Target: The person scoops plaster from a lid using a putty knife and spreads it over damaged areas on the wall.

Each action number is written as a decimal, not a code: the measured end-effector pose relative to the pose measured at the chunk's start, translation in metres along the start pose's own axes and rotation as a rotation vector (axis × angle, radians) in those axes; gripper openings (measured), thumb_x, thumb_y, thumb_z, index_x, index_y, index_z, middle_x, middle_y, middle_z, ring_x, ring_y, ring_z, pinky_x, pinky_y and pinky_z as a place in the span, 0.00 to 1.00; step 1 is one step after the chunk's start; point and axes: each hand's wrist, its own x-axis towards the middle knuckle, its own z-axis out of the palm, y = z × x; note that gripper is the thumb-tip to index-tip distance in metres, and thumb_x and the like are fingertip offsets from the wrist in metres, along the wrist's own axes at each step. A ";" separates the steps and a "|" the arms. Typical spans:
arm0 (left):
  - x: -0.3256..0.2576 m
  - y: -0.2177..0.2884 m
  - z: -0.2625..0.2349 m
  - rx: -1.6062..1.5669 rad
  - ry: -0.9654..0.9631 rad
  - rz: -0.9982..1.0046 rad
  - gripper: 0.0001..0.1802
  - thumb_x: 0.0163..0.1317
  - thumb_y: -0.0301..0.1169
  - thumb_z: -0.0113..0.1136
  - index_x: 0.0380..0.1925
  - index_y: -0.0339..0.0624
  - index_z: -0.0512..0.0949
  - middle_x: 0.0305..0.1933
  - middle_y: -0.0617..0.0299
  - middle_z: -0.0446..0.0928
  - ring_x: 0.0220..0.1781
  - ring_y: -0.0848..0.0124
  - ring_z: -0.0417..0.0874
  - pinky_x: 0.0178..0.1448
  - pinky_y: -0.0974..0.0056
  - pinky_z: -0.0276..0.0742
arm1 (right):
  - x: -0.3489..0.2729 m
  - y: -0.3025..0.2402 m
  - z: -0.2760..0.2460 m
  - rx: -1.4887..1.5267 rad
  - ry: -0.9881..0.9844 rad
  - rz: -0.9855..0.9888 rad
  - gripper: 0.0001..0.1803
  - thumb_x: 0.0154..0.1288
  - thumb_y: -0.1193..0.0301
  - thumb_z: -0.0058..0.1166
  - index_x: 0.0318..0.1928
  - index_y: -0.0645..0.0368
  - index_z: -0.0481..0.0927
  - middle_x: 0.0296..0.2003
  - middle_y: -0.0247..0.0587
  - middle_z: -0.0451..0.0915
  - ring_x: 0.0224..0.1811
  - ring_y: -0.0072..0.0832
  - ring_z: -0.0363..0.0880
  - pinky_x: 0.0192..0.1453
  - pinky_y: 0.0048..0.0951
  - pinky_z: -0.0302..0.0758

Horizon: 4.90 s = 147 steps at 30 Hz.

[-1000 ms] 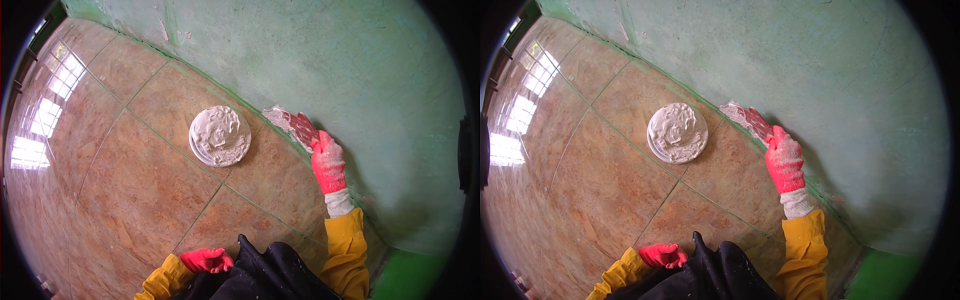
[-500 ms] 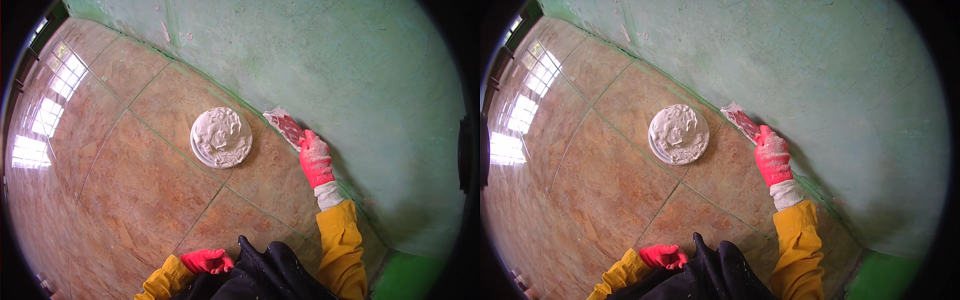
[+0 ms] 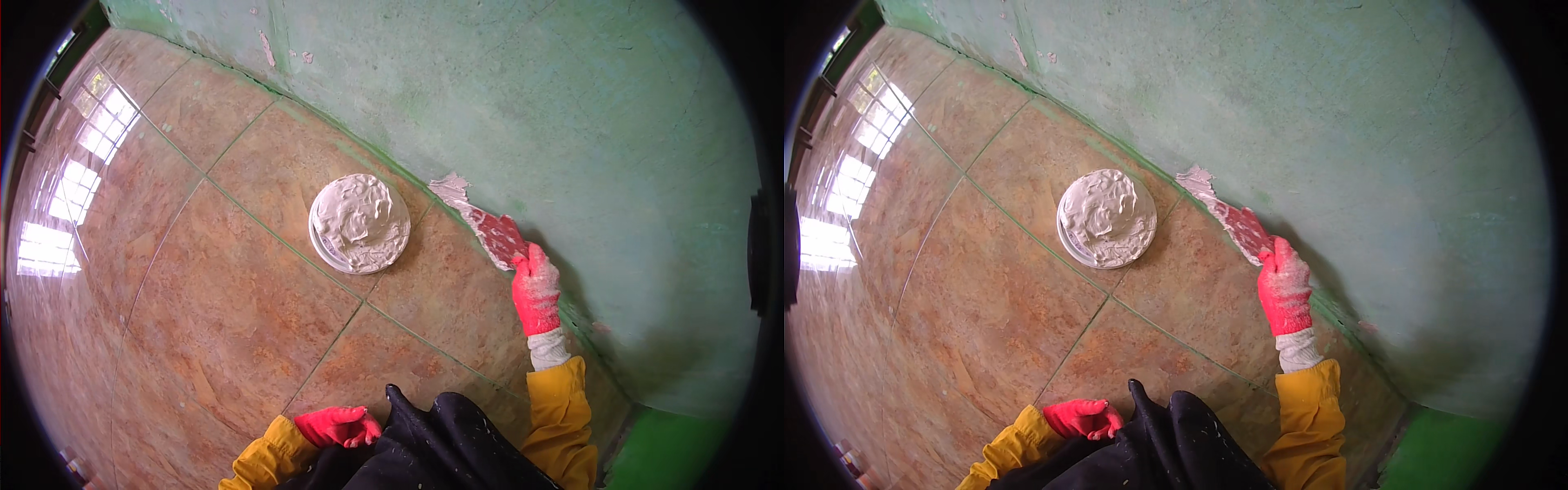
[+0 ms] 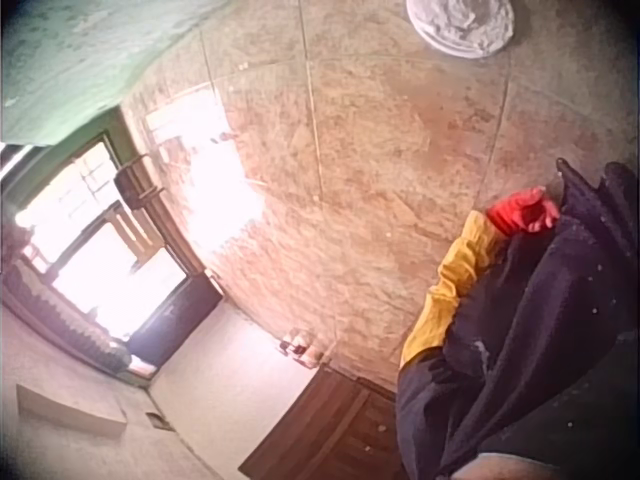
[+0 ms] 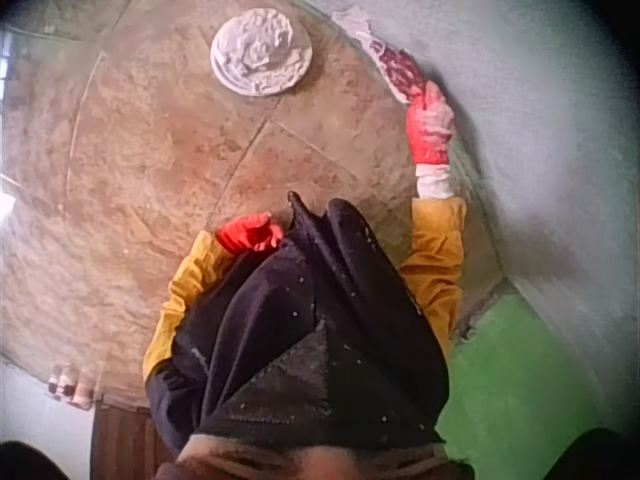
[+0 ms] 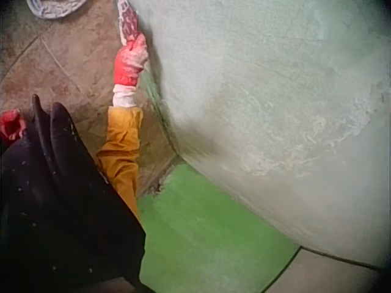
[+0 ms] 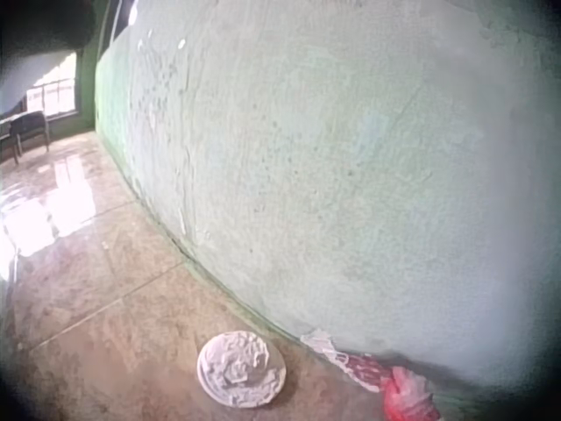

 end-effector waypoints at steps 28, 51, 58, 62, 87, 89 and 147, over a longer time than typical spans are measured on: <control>-0.011 0.097 0.149 0.581 0.865 0.721 0.21 0.64 0.44 0.48 0.42 0.36 0.76 0.31 0.61 0.76 0.30 0.71 0.77 0.35 0.66 0.74 | -0.056 0.042 -0.143 0.276 0.134 0.254 0.04 0.59 0.78 0.49 0.35 0.60 0.72 0.24 0.43 0.75 0.25 0.33 0.73 0.30 0.30 0.69; 0.019 0.358 0.081 0.656 1.293 0.593 0.42 0.59 0.65 0.41 0.47 0.32 0.73 0.42 0.56 0.77 0.38 0.68 0.79 0.43 0.65 0.75 | 0.061 -0.006 0.054 1.449 -0.932 0.763 0.12 0.67 0.64 0.46 0.44 0.56 0.77 0.28 0.31 0.78 0.21 0.21 0.71 0.25 0.23 0.66; -0.002 0.388 0.068 0.591 1.295 0.478 0.45 0.57 0.69 0.37 0.44 0.32 0.75 0.42 0.54 0.78 0.40 0.65 0.79 0.44 0.62 0.75 | 0.057 -0.044 0.100 1.471 -0.831 0.711 0.12 0.69 0.62 0.42 0.40 0.54 0.77 0.25 0.30 0.76 0.21 0.21 0.70 0.24 0.23 0.65; -0.006 0.396 0.053 0.504 1.172 0.425 0.41 0.60 0.65 0.39 0.45 0.32 0.75 0.42 0.54 0.78 0.43 0.64 0.79 0.48 0.61 0.75 | 0.055 -0.041 0.107 1.461 -0.834 0.732 0.13 0.69 0.61 0.42 0.39 0.53 0.76 0.25 0.31 0.76 0.20 0.21 0.70 0.23 0.23 0.65; 0.047 0.289 0.001 0.503 0.547 0.897 0.37 0.44 0.22 0.63 0.58 0.37 0.63 0.56 0.55 0.71 0.53 0.65 0.76 0.56 0.61 0.74 | 0.051 -0.005 0.053 0.594 -0.543 0.239 0.14 0.62 0.69 0.51 0.49 0.56 0.74 0.37 0.33 0.78 0.38 0.27 0.76 0.41 0.30 0.75; 0.030 0.279 0.016 0.431 0.568 0.941 0.37 0.43 0.21 0.64 0.57 0.36 0.63 0.54 0.56 0.72 0.53 0.64 0.76 0.52 0.58 0.77 | 0.053 -0.014 0.025 0.657 -0.509 0.412 0.13 0.62 0.72 0.51 0.48 0.57 0.74 0.34 0.29 0.77 0.34 0.23 0.74 0.37 0.25 0.73; -0.027 0.165 0.103 0.481 0.762 0.993 0.45 0.36 0.26 0.68 0.60 0.35 0.61 0.58 0.57 0.70 0.59 0.64 0.71 0.62 0.60 0.66 | 0.055 -0.008 -0.013 0.024 -0.088 -0.162 0.13 0.57 0.76 0.44 0.43 0.57 0.73 0.31 0.49 0.79 0.34 0.48 0.77 0.35 0.45 0.73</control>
